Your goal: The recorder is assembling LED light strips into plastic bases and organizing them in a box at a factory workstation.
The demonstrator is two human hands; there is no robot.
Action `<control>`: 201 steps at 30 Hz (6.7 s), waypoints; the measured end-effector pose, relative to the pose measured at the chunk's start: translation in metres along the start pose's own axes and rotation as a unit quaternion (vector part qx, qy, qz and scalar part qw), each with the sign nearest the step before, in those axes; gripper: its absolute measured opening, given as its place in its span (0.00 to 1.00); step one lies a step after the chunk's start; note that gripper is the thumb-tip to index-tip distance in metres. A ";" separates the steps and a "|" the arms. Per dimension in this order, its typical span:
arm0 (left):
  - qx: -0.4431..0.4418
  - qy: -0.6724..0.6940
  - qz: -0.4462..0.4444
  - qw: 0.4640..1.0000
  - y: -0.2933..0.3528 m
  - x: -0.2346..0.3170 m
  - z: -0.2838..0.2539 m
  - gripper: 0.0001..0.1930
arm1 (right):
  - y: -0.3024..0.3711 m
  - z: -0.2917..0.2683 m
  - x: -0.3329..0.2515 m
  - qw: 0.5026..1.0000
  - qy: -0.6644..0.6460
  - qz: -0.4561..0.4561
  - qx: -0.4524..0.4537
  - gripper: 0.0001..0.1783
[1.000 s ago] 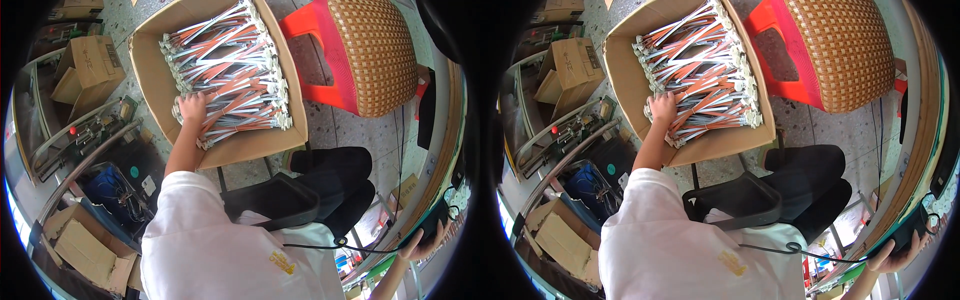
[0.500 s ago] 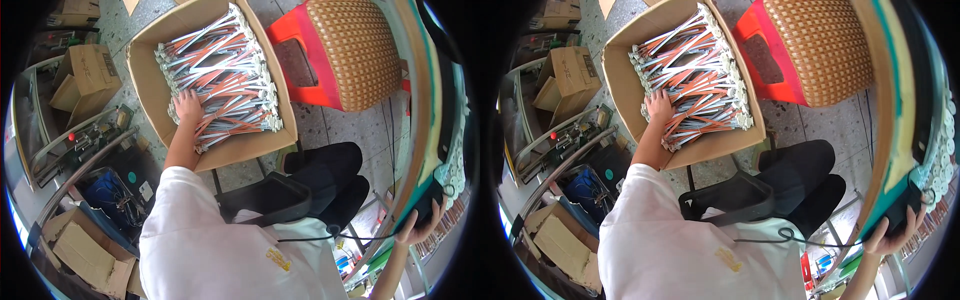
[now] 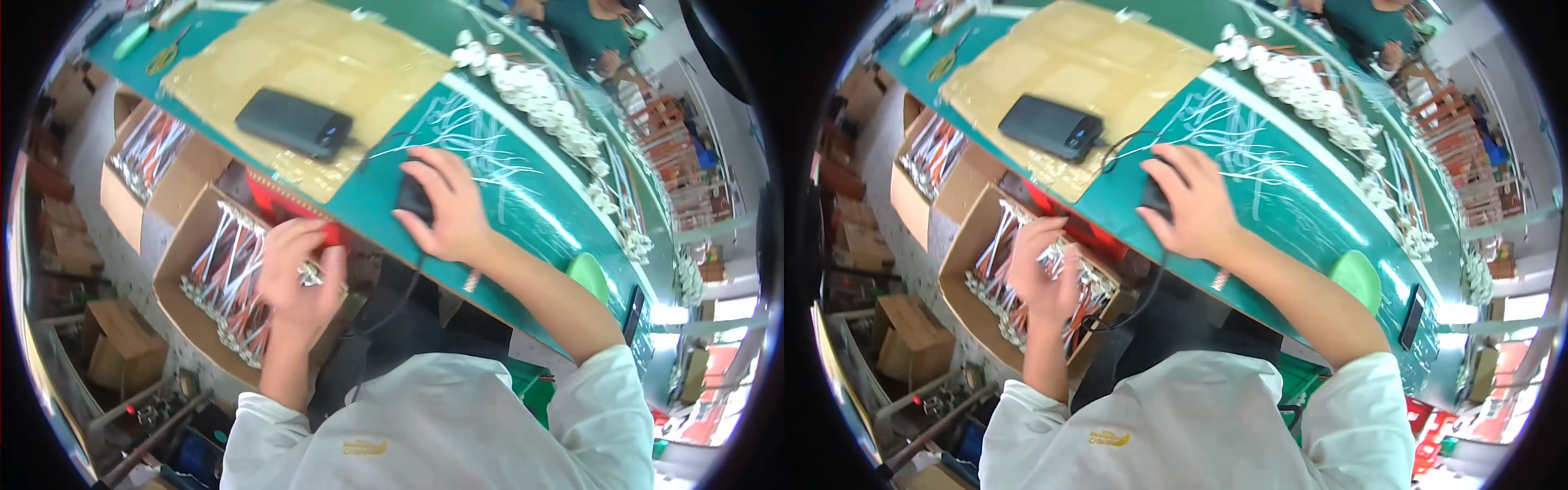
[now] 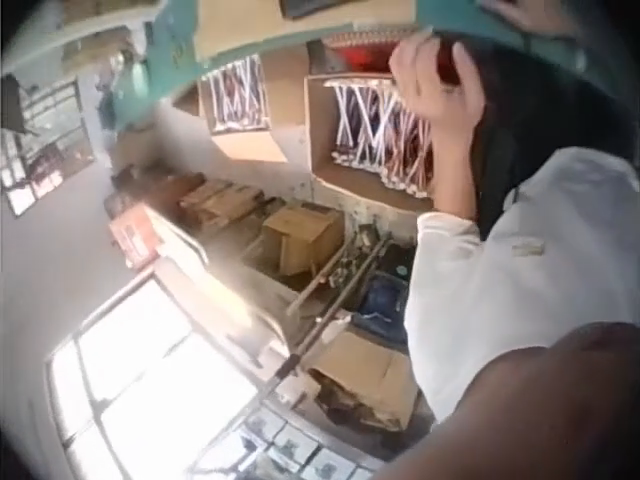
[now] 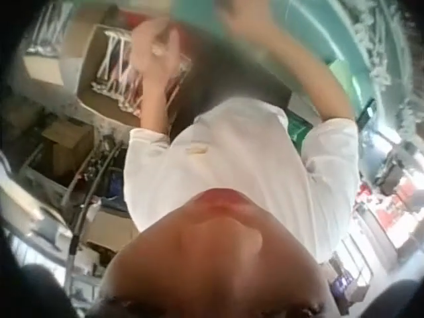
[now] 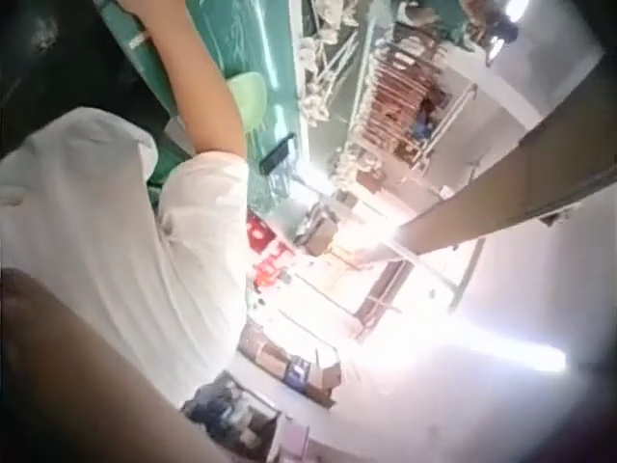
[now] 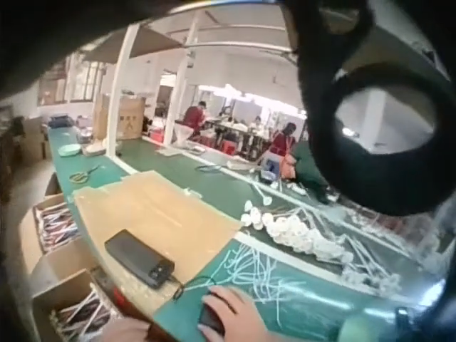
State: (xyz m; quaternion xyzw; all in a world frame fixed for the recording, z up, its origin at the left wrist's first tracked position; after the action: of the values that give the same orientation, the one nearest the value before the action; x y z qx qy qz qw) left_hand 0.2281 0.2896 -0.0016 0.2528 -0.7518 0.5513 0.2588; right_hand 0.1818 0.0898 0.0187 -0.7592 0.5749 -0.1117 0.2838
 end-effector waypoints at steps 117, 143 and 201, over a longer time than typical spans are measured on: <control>-0.403 0.610 -0.392 0.558 0.048 0.174 0.310 0.24 | 0.273 -0.206 0.103 0.941 -0.131 0.284 -0.127 0.07; -0.330 0.594 -0.417 0.603 0.070 0.229 0.344 0.18 | 0.259 -0.269 0.062 0.928 -0.065 0.226 0.289 0.08; -0.268 0.592 -0.296 0.700 0.081 0.233 0.333 0.25 | 0.257 -0.271 0.035 0.921 0.050 0.075 0.378 0.11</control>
State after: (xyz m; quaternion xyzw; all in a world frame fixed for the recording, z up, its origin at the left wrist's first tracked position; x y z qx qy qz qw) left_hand -0.0343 -0.0308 0.0114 0.0034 -0.4463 0.2574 0.8570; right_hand -0.1491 -0.0707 0.0899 -0.5434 0.5591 -0.3370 0.5278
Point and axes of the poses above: each hand's wrist, its own y-axis away from the middle knuckle, its own z-axis out of the palm, x = y × z, the point moved 9 cm from there along -y, towards the middle knuckle, and after that the axes turned 5 degrees about -z, right-handed, at the moved point
